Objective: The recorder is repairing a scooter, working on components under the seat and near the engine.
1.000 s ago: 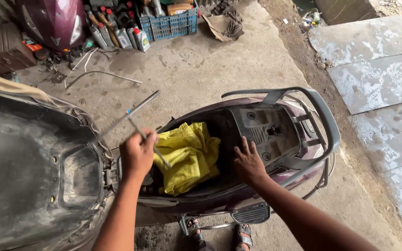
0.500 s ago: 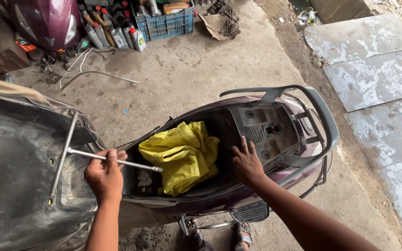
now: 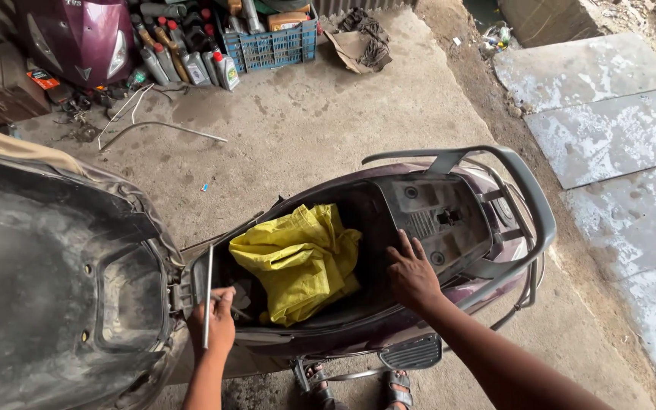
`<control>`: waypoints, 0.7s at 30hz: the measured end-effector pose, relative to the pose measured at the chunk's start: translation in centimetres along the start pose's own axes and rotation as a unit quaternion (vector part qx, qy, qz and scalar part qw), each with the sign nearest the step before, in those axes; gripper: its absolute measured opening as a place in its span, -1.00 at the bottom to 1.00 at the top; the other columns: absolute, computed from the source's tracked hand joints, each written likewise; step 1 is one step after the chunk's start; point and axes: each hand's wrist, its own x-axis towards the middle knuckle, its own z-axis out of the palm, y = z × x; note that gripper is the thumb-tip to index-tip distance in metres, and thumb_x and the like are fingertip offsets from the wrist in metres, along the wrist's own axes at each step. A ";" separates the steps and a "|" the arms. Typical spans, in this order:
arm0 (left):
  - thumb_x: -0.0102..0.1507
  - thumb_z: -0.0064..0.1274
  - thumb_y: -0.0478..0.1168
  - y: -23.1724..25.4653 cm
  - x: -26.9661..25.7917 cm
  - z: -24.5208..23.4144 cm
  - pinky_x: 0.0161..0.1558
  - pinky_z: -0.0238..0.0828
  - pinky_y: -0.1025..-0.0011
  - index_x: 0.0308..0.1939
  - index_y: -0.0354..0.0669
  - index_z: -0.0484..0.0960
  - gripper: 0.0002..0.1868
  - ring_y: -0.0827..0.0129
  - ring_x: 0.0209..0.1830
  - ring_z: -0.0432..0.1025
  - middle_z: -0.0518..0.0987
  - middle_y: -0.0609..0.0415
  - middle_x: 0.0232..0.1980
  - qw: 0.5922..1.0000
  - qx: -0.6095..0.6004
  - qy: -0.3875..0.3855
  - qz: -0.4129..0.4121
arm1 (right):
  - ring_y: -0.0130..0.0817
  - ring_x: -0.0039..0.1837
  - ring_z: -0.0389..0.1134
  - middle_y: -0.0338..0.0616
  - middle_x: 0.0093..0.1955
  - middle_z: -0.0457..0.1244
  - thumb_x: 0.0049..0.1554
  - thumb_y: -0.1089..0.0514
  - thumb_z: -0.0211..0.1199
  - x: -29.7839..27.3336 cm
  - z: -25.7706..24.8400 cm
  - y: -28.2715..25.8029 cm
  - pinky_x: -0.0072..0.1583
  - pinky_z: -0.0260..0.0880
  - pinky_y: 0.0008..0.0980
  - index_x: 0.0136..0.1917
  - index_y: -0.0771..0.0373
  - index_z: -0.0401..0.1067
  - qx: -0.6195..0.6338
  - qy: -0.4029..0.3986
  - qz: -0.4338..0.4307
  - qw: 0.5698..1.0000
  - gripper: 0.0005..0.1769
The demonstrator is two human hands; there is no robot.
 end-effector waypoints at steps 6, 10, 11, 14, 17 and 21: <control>0.35 0.10 0.00 -2.2 -0.2 -0.4 -0.18 0.53 0.34 -0.11 -0.13 0.74 -0.71 0.27 -0.22 0.65 0.75 0.03 -0.19 0.999 0.034 -0.005 -0.022 | 0.03 0.73 -0.43 -0.14 0.58 0.02 0.17 0.08 0.14 0.1 0.7 -0.1 0.64 -0.44 0.07 -0.04 0.12 0.62 0.005 0.033 0.005 0.999 -0.75; 0.34 0.09 -0.03 -2.6 0.0 -1.2 -0.16 0.53 0.36 -0.10 -0.12 0.75 -0.73 0.29 -0.20 0.65 0.75 0.04 -0.17 1.000 0.019 0.002 -0.021 | 0.02 0.74 -0.46 -0.21 0.59 0.01 0.17 0.11 0.12 0.2 0.5 -0.4 0.64 -0.46 0.07 -0.05 0.04 0.64 0.002 0.019 0.012 1.000 -0.75; 0.35 0.09 -0.04 -3.4 0.1 -1.0 -0.15 0.53 0.36 -0.10 -0.13 0.75 -0.73 0.29 -0.19 0.65 0.75 0.04 -0.16 1.000 0.004 0.006 -0.011 | 0.00 0.73 -0.47 -0.18 0.58 0.00 0.17 0.06 0.14 0.0 0.3 -0.4 0.64 -0.48 0.05 -0.05 0.02 0.64 0.027 0.021 0.016 0.999 -0.76; 0.36 0.09 -0.04 -4.8 0.3 -0.4 -0.14 0.53 0.38 -0.11 -0.14 0.74 -0.73 0.31 -0.17 0.65 0.75 0.04 -0.16 0.999 -0.028 0.015 0.017 | -0.01 0.71 -0.47 -0.15 0.57 0.00 0.12 -0.01 0.24 0.3 1.2 0.6 0.63 -0.48 0.02 -0.03 0.06 0.62 0.029 0.034 0.002 0.999 -0.76; 0.36 0.09 -0.04 -3.5 0.2 -0.7 -0.16 0.53 0.38 -0.11 -0.14 0.75 -0.73 0.30 -0.19 0.65 0.75 0.04 -0.17 0.999 -0.024 0.017 0.025 | -0.05 0.73 -0.47 -0.20 0.61 -0.02 0.10 -0.02 0.28 -0.4 -0.2 0.1 0.64 -0.47 -0.04 -0.04 0.06 0.62 0.020 0.021 0.004 1.000 -0.77; 0.34 0.12 -0.03 -2.4 0.2 -0.9 -0.22 0.50 0.33 -0.11 -0.10 0.76 -0.74 0.25 -0.27 0.63 0.74 0.02 -0.22 1.000 0.025 0.006 -0.001 | -0.06 0.73 -0.47 -0.22 0.60 -0.01 0.05 0.07 0.30 0.3 1.4 0.6 0.65 -0.49 -0.06 0.00 -0.03 0.63 0.032 0.036 0.009 0.999 -0.77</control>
